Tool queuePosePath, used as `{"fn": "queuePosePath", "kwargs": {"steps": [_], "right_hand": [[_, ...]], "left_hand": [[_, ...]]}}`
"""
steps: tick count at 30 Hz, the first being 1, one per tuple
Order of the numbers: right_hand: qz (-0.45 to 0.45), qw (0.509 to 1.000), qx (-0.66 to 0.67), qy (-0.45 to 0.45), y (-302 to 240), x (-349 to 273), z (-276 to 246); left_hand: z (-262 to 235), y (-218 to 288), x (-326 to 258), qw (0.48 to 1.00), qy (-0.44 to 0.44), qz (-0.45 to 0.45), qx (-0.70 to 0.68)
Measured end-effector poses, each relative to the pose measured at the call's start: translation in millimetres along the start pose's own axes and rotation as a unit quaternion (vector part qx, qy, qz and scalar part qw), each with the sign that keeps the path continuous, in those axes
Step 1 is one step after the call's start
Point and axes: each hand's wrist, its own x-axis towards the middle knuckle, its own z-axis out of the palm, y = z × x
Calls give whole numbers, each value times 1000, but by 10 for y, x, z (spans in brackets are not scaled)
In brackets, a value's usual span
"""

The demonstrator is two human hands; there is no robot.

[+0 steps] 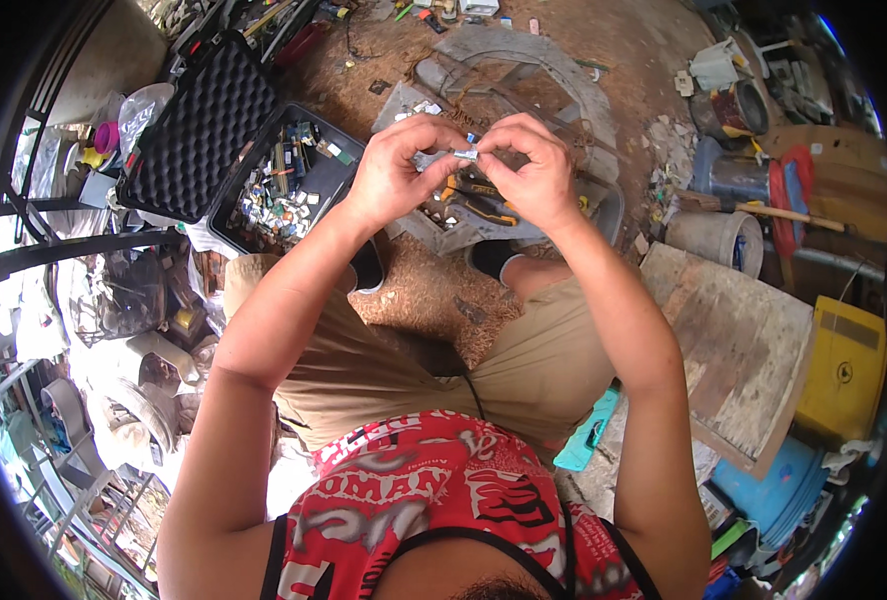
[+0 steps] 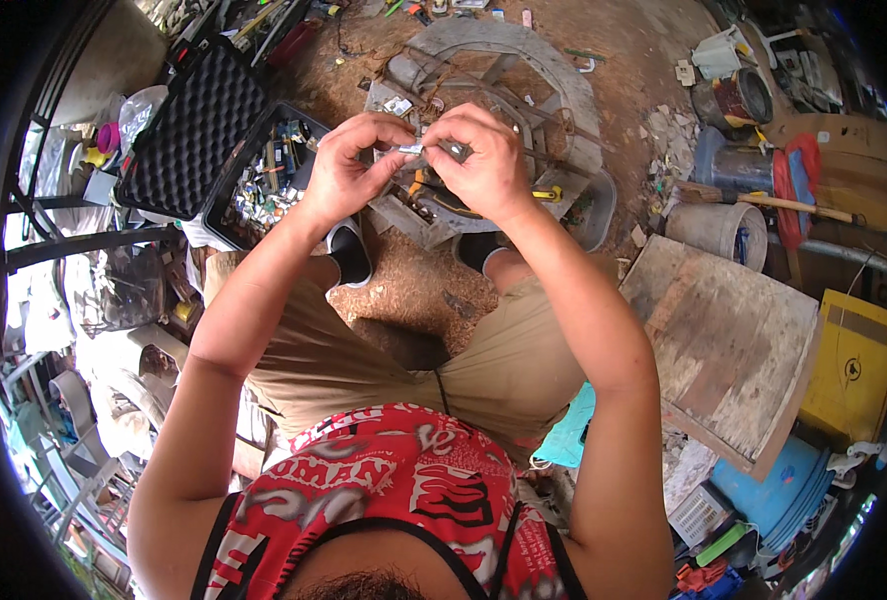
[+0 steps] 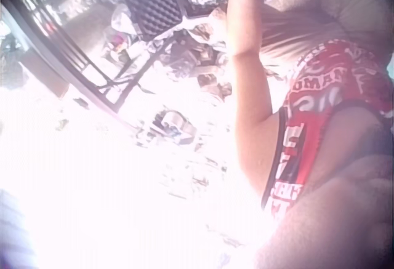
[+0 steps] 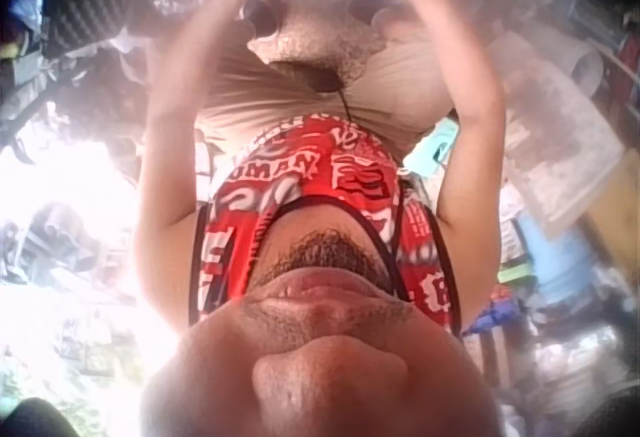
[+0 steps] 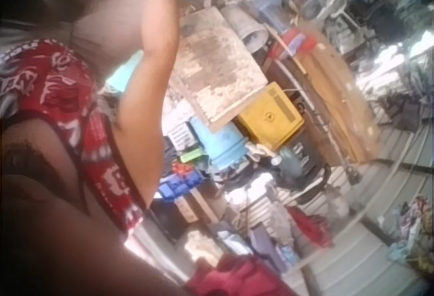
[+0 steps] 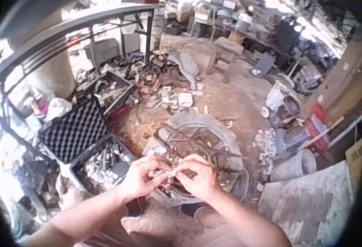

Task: The person uses pliers and a screwdriver to pry components off a small circuit board by hand while sitting in a workshop.

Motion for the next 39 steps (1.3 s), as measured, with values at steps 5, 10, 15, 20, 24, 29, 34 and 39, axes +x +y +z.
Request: {"fn": "queuePosePath", "kwargs": {"steps": [5, 10, 15, 20, 24, 29, 34, 39], "right_hand": [[55, 998, -2, -30, -80, -67, -127], [206, 965, -163, -20, 236, -288, -830], [340, 892, -235, -182, 764, -901, -1121], [367, 892, -126, -230, 932, -955, -1037], [349, 927, -10, -136, 471, -572, -1312], [167, 966, 193, 50, -202, 39, -1056], [121, 985, 115, -38, -182, 83, -239], [106, 989, -44, -95, -189, 154, -33]], "left_hand": [[42, -5, 1, 1000, -5, 14, 18], [19, -223, -90, 990, -8, -64, 125], [85, -683, -289, 967, -28, -194, 161], [118, -742, -329, 982, -22, -131, 134], [124, -728, -365, 977, -34, -149, 147], [129, -794, -472, 966, -67, -173, 178], [154, -800, -477, 958, -78, -202, 186], [135, -851, -499, 962, -75, -183, 187]]}}
